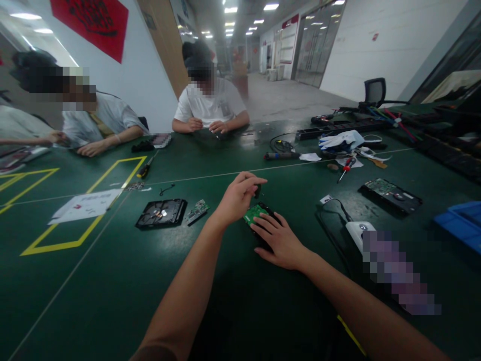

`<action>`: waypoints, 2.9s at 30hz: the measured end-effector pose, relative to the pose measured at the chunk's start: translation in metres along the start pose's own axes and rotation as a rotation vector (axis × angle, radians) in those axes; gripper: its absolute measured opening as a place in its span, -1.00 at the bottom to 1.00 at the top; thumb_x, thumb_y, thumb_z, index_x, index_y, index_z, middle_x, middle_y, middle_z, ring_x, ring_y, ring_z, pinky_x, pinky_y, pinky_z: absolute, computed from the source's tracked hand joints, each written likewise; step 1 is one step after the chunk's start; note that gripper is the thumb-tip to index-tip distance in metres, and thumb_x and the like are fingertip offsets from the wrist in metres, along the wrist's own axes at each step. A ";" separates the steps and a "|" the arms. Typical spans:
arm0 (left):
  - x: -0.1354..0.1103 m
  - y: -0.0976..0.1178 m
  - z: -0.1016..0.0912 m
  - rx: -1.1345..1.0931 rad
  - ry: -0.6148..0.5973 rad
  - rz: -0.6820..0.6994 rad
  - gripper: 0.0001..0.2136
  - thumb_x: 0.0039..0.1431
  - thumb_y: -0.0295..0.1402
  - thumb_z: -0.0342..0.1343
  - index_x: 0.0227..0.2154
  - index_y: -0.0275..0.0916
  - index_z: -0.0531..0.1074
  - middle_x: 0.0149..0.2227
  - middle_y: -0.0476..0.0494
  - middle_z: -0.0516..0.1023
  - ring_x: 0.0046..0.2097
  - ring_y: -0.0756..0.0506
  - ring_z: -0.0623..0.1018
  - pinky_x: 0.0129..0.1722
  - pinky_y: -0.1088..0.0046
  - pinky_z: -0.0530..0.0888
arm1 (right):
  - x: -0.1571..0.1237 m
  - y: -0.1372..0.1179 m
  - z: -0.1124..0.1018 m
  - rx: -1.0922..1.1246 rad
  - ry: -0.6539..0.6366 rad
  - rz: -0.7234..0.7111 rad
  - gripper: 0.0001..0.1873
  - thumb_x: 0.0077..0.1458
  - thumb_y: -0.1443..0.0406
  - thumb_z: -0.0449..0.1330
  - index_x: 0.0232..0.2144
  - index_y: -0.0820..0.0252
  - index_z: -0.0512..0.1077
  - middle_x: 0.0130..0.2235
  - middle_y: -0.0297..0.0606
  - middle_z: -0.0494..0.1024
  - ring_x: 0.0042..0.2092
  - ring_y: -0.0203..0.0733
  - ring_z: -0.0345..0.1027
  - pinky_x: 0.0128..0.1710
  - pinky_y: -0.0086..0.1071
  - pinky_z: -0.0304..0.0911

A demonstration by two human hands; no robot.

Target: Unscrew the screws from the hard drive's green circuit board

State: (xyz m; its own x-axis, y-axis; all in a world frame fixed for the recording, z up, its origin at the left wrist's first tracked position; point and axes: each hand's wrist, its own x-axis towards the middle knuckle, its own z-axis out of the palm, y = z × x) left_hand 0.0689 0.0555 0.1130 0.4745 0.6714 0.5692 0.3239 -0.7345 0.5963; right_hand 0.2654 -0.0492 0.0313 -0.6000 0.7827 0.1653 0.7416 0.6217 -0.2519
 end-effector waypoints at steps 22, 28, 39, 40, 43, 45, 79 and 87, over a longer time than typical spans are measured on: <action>-0.001 -0.004 0.005 -0.011 0.060 -0.056 -0.69 0.42 -0.47 0.04 0.13 -0.16 0.51 0.02 -0.17 0.55 -0.34 0.05 0.56 -0.22 0.44 0.55 | 0.001 0.000 0.000 -0.002 0.007 -0.003 -0.31 0.35 -0.03 0.11 0.41 0.07 0.22 0.43 -0.10 0.24 0.47 0.16 -0.08 0.44 0.17 -0.27; -0.002 -0.004 0.007 -0.024 0.063 -0.070 -0.75 0.39 -0.43 0.09 0.06 -0.18 0.54 -0.01 -0.16 0.60 -0.33 0.03 0.58 -0.26 0.46 0.55 | 0.001 0.000 -0.001 -0.002 0.005 -0.007 -0.31 0.36 -0.04 0.09 0.41 0.07 0.21 0.43 -0.10 0.24 0.47 0.16 -0.08 0.44 0.18 -0.27; -0.003 -0.006 0.006 -0.010 0.038 -0.127 -0.73 0.39 -0.42 0.09 0.09 -0.16 0.49 -0.04 -0.14 0.59 -0.40 0.05 0.55 -0.29 0.46 0.55 | 0.000 0.001 0.002 0.002 0.017 -0.007 -0.30 0.34 -0.03 0.12 0.41 0.05 0.21 0.43 -0.11 0.24 0.48 0.15 -0.08 0.44 0.18 -0.28; -0.003 -0.005 0.006 0.013 0.051 -0.116 -0.75 0.37 -0.40 0.15 0.06 -0.15 0.52 -0.06 -0.13 0.58 -0.37 0.03 0.56 -0.26 0.44 0.55 | 0.000 0.001 0.002 0.003 0.018 -0.008 -0.30 0.34 -0.03 0.12 0.41 0.05 0.21 0.43 -0.11 0.25 0.48 0.15 -0.08 0.45 0.18 -0.29; -0.002 -0.004 0.005 0.100 0.115 -0.098 -0.78 0.31 -0.38 0.25 -0.01 -0.14 0.57 -0.10 -0.14 0.54 -0.21 -0.04 0.57 -0.16 0.40 0.55 | 0.000 0.001 0.002 0.005 0.021 -0.011 -0.30 0.34 -0.03 0.12 0.41 0.05 0.21 0.43 -0.10 0.25 0.47 0.15 -0.07 0.45 0.18 -0.29; -0.002 -0.003 0.004 0.133 0.140 -0.102 -0.78 0.31 -0.41 0.23 0.00 -0.14 0.58 -0.12 -0.13 0.51 -0.18 -0.05 0.56 -0.14 0.39 0.55 | 0.000 0.001 0.002 0.006 0.023 -0.008 -0.30 0.34 -0.03 0.13 0.41 0.04 0.21 0.43 -0.11 0.24 0.47 0.15 -0.07 0.45 0.18 -0.29; -0.004 -0.005 0.005 -0.043 0.060 -0.145 -0.76 0.41 -0.40 0.07 0.05 -0.17 0.54 -0.04 -0.15 0.57 -0.45 0.09 0.54 -0.39 0.51 0.53 | 0.001 -0.001 -0.001 0.003 0.006 -0.001 -0.31 0.35 -0.04 0.11 0.40 0.05 0.22 0.43 -0.11 0.24 0.48 0.13 -0.09 0.44 0.18 -0.28; -0.002 -0.004 0.002 0.085 0.124 -0.083 -0.78 0.36 -0.41 0.17 -0.01 -0.13 0.61 -0.12 -0.15 0.51 -0.20 -0.05 0.56 -0.17 0.39 0.56 | 0.000 0.000 0.001 0.011 0.015 0.002 -0.31 0.34 -0.03 0.12 0.41 0.04 0.21 0.43 -0.11 0.25 0.48 0.14 -0.09 0.44 0.18 -0.29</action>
State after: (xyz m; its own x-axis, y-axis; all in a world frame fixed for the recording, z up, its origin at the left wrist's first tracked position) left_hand 0.0684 0.0571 0.1078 0.3399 0.7333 0.5889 0.4287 -0.6781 0.5970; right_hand 0.2652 -0.0490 0.0305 -0.5943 0.7841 0.1789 0.7392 0.6202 -0.2624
